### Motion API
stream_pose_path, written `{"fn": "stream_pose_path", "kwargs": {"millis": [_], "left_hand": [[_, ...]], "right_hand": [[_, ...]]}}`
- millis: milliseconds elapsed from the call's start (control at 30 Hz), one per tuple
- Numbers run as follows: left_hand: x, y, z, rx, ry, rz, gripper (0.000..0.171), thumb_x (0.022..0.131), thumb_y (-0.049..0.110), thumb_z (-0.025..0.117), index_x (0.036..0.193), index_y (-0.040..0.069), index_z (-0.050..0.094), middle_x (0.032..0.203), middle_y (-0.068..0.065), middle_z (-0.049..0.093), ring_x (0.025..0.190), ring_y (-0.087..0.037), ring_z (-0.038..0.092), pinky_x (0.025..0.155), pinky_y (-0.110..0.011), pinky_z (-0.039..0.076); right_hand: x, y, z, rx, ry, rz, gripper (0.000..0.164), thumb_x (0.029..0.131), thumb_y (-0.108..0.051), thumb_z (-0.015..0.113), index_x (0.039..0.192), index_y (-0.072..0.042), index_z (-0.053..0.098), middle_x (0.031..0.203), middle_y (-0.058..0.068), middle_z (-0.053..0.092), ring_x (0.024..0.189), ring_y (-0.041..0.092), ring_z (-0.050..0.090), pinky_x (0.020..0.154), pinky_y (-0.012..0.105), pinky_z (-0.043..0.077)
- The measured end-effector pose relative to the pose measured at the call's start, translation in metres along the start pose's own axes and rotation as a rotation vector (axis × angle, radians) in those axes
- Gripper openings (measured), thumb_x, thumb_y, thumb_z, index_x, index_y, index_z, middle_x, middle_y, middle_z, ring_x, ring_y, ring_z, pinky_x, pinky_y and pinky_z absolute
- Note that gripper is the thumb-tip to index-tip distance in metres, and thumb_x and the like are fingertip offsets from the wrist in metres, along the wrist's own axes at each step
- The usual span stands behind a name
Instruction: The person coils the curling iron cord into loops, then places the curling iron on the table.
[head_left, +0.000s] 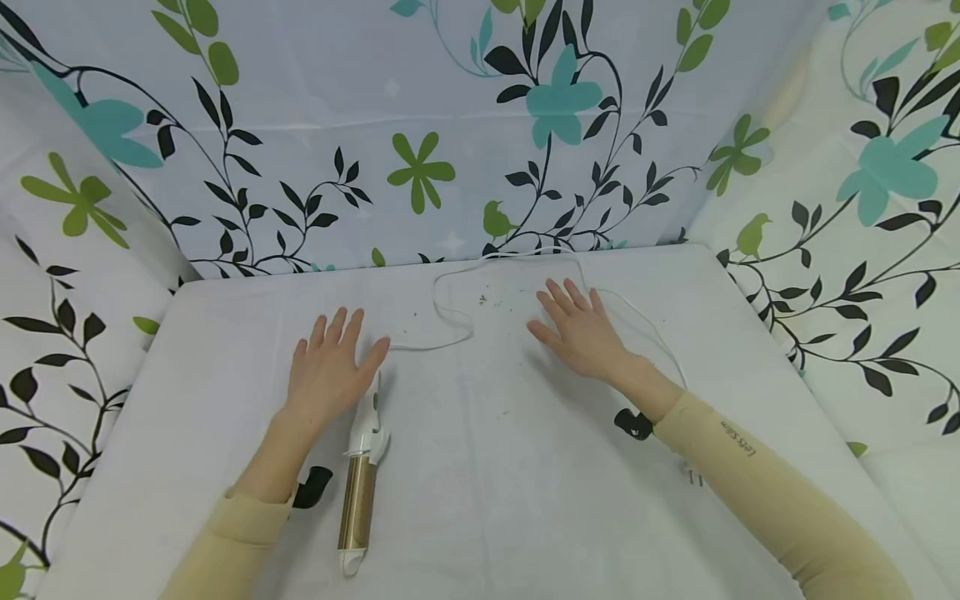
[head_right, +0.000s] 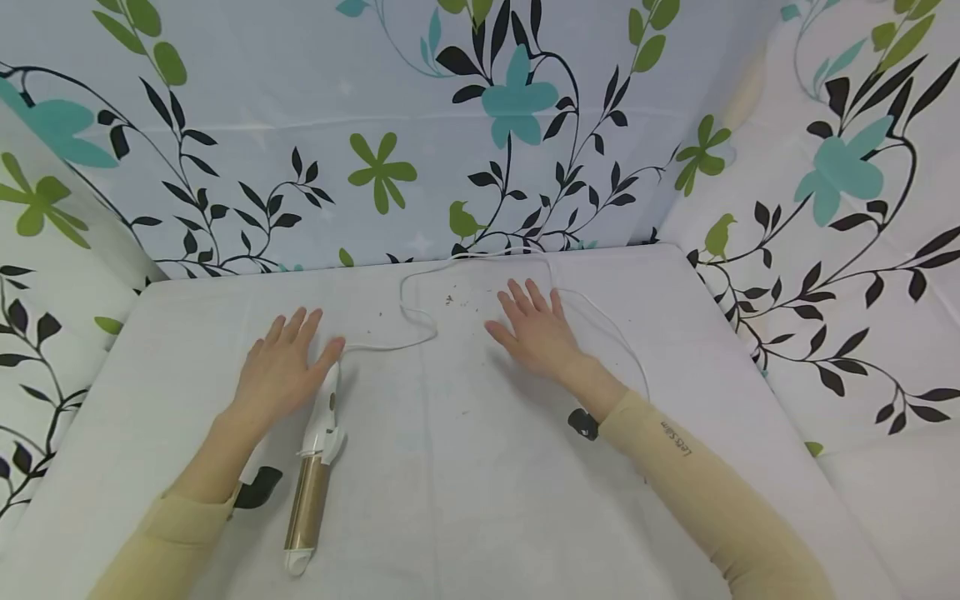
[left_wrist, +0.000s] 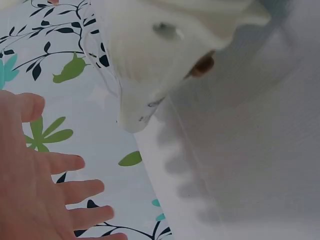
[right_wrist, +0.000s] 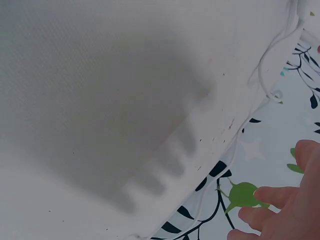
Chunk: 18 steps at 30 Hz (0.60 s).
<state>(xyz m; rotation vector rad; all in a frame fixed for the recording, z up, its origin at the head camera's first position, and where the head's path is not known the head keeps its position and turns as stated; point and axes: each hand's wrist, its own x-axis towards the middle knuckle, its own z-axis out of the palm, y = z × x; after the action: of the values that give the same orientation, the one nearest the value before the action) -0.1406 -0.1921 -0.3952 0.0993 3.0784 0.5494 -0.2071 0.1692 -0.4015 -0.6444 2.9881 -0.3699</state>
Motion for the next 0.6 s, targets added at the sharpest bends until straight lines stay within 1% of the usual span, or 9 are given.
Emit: {"fn": "stream_pose_path", "kwargs": {"millis": [100,167,233,300,333,400,467,533,600], "left_hand": [[-0.008,0.003,0.002,0.006,0.007,-0.003,0.078,0.102,0.056,0.039,0.152,-0.003,0.032,0.155,-0.030,0.033,0.139,-0.056,0.031,0.106,-0.071,0.029],[-0.015,0.004,0.002,0.012,0.005,-0.010,0.076,0.100,0.052,0.046,0.148,-0.008,0.037,0.146,-0.034,0.043,0.129,-0.057,0.043,0.099,-0.069,0.038],[-0.024,0.005,0.003,0.016,-0.007,-0.024,0.074,0.098,0.049,0.052,0.140,-0.011,0.044,0.134,-0.036,0.052,0.115,-0.055,0.053,0.089,-0.064,0.047],[-0.032,0.007,0.004,0.010,-0.032,-0.046,0.070,0.096,0.048,0.055,0.132,-0.013,0.051,0.120,-0.034,0.059,0.100,-0.048,0.060,0.076,-0.056,0.052],[-0.036,0.007,0.005,0.005,-0.043,-0.055,0.067,0.096,0.048,0.056,0.125,-0.012,0.055,0.111,-0.032,0.061,0.091,-0.044,0.062,0.069,-0.052,0.053],[-0.042,0.009,0.008,-0.011,-0.078,-0.081,0.061,0.095,0.049,0.058,0.111,-0.009,0.061,0.096,-0.024,0.063,0.077,-0.034,0.060,0.058,-0.042,0.049],[-0.046,0.010,0.011,-0.027,-0.109,-0.103,0.055,0.095,0.050,0.058,0.098,-0.005,0.062,0.085,-0.016,0.060,0.068,-0.026,0.056,0.052,-0.036,0.044],[-0.048,0.010,0.014,-0.034,-0.133,-0.124,0.051,0.094,0.050,0.059,0.088,0.000,0.059,0.076,-0.011,0.057,0.063,-0.023,0.052,0.050,-0.033,0.040],[-0.049,0.010,0.016,-0.040,-0.150,-0.142,0.050,0.094,0.051,0.059,0.083,0.002,0.056,0.071,-0.009,0.055,0.060,-0.022,0.051,0.049,-0.031,0.038]], "right_hand": [[-0.001,-0.002,0.003,-0.006,0.002,-0.010,0.069,0.106,-0.053,0.036,0.156,-0.007,0.031,0.166,0.013,0.018,0.154,0.036,0.008,0.120,0.063,0.002],[-0.002,-0.006,0.004,-0.011,0.007,-0.021,0.068,0.105,-0.053,0.037,0.156,-0.007,0.033,0.166,0.012,0.020,0.154,0.036,0.010,0.120,0.063,0.004],[-0.004,-0.009,0.005,-0.014,0.007,-0.034,0.068,0.105,-0.053,0.037,0.156,-0.008,0.034,0.165,0.012,0.021,0.154,0.035,0.011,0.120,0.063,0.004],[-0.007,-0.012,0.005,-0.016,0.006,-0.047,0.067,0.105,-0.053,0.037,0.155,-0.008,0.034,0.165,0.011,0.021,0.155,0.034,0.010,0.120,0.062,0.004],[-0.009,-0.014,0.006,-0.016,0.005,-0.054,0.067,0.105,-0.053,0.037,0.155,-0.008,0.035,0.165,0.011,0.021,0.155,0.033,0.010,0.120,0.061,0.003],[-0.011,-0.018,0.007,-0.013,0.006,-0.066,0.066,0.106,-0.052,0.037,0.155,-0.008,0.035,0.165,0.010,0.022,0.155,0.033,0.011,0.121,0.060,0.003],[-0.014,-0.022,0.009,-0.009,0.008,-0.078,0.066,0.106,-0.052,0.037,0.155,-0.008,0.036,0.165,0.010,0.023,0.154,0.033,0.012,0.121,0.060,0.002],[-0.016,-0.026,0.011,-0.007,0.009,-0.089,0.065,0.106,-0.052,0.038,0.155,-0.009,0.036,0.165,0.009,0.024,0.154,0.033,0.013,0.121,0.059,0.003],[-0.018,-0.030,0.013,-0.009,0.008,-0.101,0.065,0.105,-0.052,0.038,0.154,-0.009,0.037,0.165,0.009,0.025,0.154,0.033,0.014,0.121,0.059,0.004]]}}
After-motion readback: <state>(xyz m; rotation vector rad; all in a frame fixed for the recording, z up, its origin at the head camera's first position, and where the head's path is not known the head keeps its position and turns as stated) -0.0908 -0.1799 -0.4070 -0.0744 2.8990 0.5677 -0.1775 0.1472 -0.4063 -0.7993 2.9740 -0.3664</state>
